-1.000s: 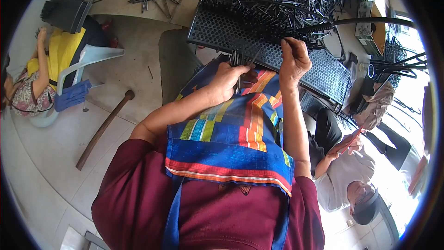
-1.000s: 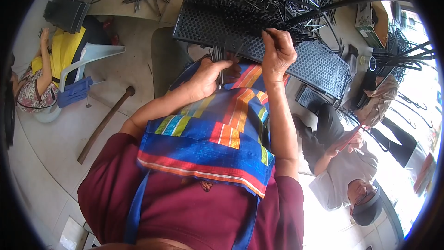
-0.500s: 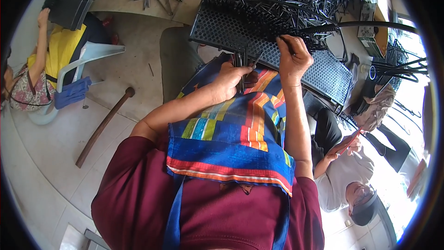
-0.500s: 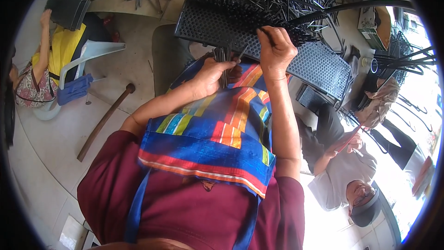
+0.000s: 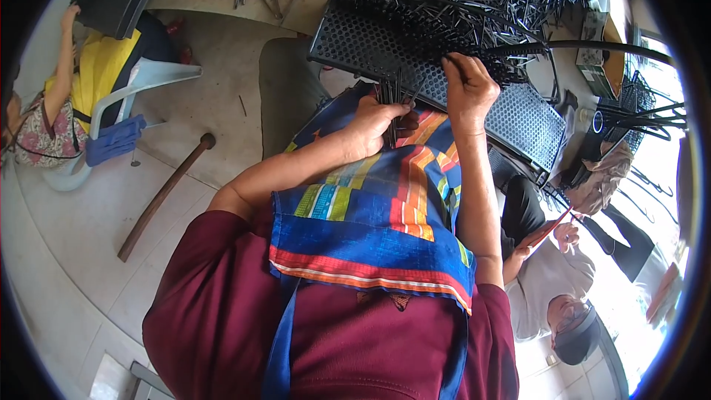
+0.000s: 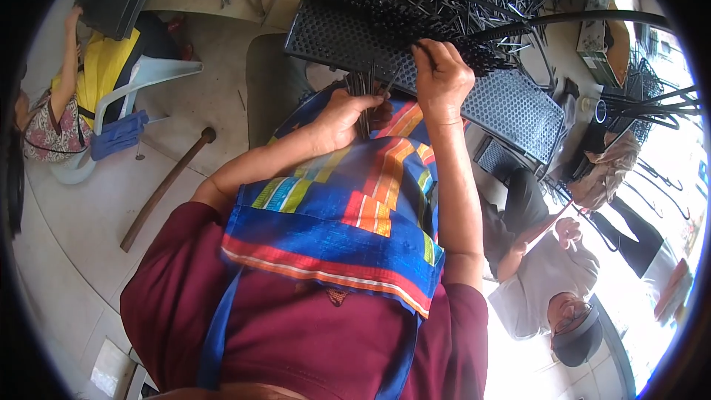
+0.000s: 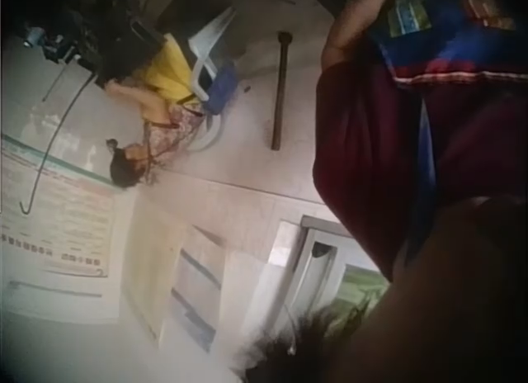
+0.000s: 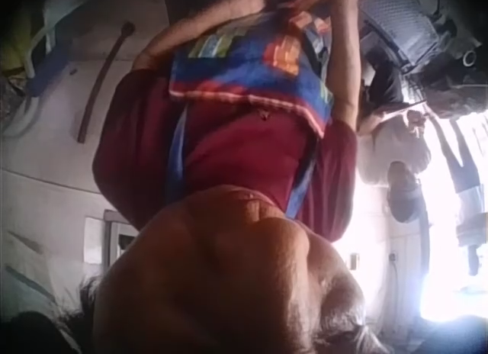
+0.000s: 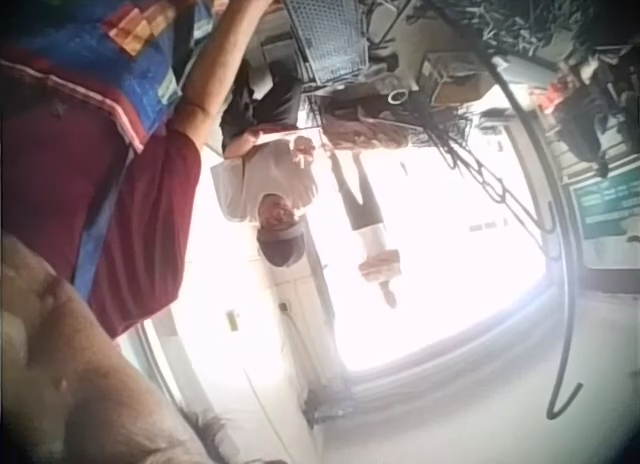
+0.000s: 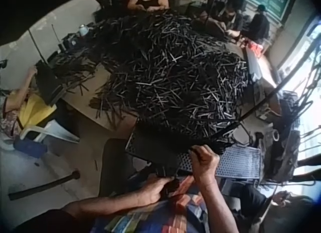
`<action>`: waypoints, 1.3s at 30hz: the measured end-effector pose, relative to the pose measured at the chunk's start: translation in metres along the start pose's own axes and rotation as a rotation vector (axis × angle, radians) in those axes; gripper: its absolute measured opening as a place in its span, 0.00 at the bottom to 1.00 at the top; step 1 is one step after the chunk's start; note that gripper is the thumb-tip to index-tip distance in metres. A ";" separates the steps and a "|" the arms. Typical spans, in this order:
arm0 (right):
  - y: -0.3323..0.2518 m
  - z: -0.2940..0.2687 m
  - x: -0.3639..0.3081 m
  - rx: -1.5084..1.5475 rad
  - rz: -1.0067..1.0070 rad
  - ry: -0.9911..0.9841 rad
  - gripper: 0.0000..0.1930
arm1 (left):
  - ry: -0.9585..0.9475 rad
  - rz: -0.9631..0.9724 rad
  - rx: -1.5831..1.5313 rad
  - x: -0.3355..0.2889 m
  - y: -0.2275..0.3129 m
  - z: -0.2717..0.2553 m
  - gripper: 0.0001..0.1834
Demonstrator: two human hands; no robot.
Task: Inserting thin black rods into a perforated strip to assemble a product.
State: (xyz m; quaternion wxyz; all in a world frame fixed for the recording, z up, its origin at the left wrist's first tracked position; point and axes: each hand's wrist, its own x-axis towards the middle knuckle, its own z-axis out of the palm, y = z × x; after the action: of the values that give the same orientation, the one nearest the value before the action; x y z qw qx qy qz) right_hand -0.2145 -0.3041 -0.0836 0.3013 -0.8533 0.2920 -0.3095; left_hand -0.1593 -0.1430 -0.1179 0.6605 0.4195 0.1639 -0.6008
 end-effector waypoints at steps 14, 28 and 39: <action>0.005 0.002 0.012 -0.124 0.021 -0.106 0.09 | -0.012 0.005 -0.030 -0.001 0.002 -0.001 0.08; -0.006 0.004 0.016 -0.378 -0.247 -0.145 0.10 | -0.007 0.024 -0.051 -0.002 0.005 -0.004 0.06; -0.005 0.007 0.017 -0.323 -0.271 -0.127 0.08 | -0.012 0.086 -0.090 0.000 0.000 -0.003 0.05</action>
State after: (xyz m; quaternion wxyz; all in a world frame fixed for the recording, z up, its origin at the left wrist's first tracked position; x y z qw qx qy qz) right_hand -0.1972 -0.3105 -0.0782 0.1340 -0.9397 0.2010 -0.2421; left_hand -0.1587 -0.1405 -0.1199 0.7051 0.3922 0.1686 -0.5662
